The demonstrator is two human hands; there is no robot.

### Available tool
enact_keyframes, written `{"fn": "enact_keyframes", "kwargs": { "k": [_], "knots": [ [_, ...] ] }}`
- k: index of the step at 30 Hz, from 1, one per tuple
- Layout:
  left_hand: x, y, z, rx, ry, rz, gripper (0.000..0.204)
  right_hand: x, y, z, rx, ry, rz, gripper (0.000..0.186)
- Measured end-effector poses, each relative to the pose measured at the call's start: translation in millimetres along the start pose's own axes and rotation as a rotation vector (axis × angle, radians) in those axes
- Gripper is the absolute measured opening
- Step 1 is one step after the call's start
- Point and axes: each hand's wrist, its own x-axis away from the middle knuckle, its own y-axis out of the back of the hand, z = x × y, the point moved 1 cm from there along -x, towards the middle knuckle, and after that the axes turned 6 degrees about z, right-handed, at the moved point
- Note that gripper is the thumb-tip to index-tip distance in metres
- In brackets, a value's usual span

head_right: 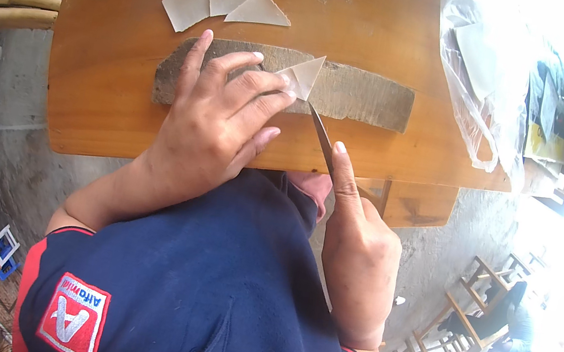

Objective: The person cuts a rectangular sheet of white material into smaller pieces and then into triangular shapes using a knife on a wooden table. The person handles the material by hand, folding and positioning it before cutting.

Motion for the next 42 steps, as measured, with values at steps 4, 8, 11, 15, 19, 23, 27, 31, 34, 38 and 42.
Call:
{"fn": "enact_keyframes", "kwargs": {
  "k": [4,8,11,15,19,23,27,31,34,38,42],
  "knots": [
    [-5.8,1.2,3.8,0.003,0.052,-0.041,0.039,-4.5,2.0,-0.5,-0.033,-0.032,-0.01,0.061],
    [-11.6,1.4,1.9,-0.007,0.059,-0.02,0.039,-6.4,-2.6,-4.2,-0.03,0.0,-0.034,0.06],
    [-13.3,-0.1,0.3,0.007,0.054,-0.02,0.039,-5.6,-0.1,-4.7,-0.028,0.008,-0.006,0.06],
    [-15.1,0.4,0.8,0.047,0.022,0.004,0.04,-3.1,-0.9,-6.3,-0.087,0.029,-0.008,0.059],
    [-17.1,-2.7,-0.9,0.114,0.02,0.001,0.04,-0.4,-3.3,-8.9,-0.114,0.031,-0.011,0.059],
    [-32.4,-5.3,-9.2,0.065,0.148,-0.096,0.04,4.0,-8.5,-20.8,-0.173,0.036,-0.073,0.062],
    [-40.7,-8.5,-10.7,-0.014,0.212,-0.073,0.038,10.8,-10.5,-33.9,-0.241,-0.061,-0.078,0.066],
    [-44.3,-10.4,-7.8,0.103,0.238,-0.087,0.029,18.8,-14.6,-43.9,-0.334,-0.1,-0.12,0.068],
    [-49.2,-7.0,-4.3,0.171,0.166,-0.111,0.021,23.2,-17.6,-52.0,-0.331,-0.072,-0.149,0.066],
    [-58.3,0.2,1.7,0.409,0.154,-0.028,0.014,26.4,-19.2,-60.5,-0.32,-0.046,-0.174,0.064],
    [-60.2,0.1,3.9,0.596,0.208,-0.04,0.009,26.4,-20.1,-62.1,-0.353,-0.026,-0.181,0.062]
  ]
}}
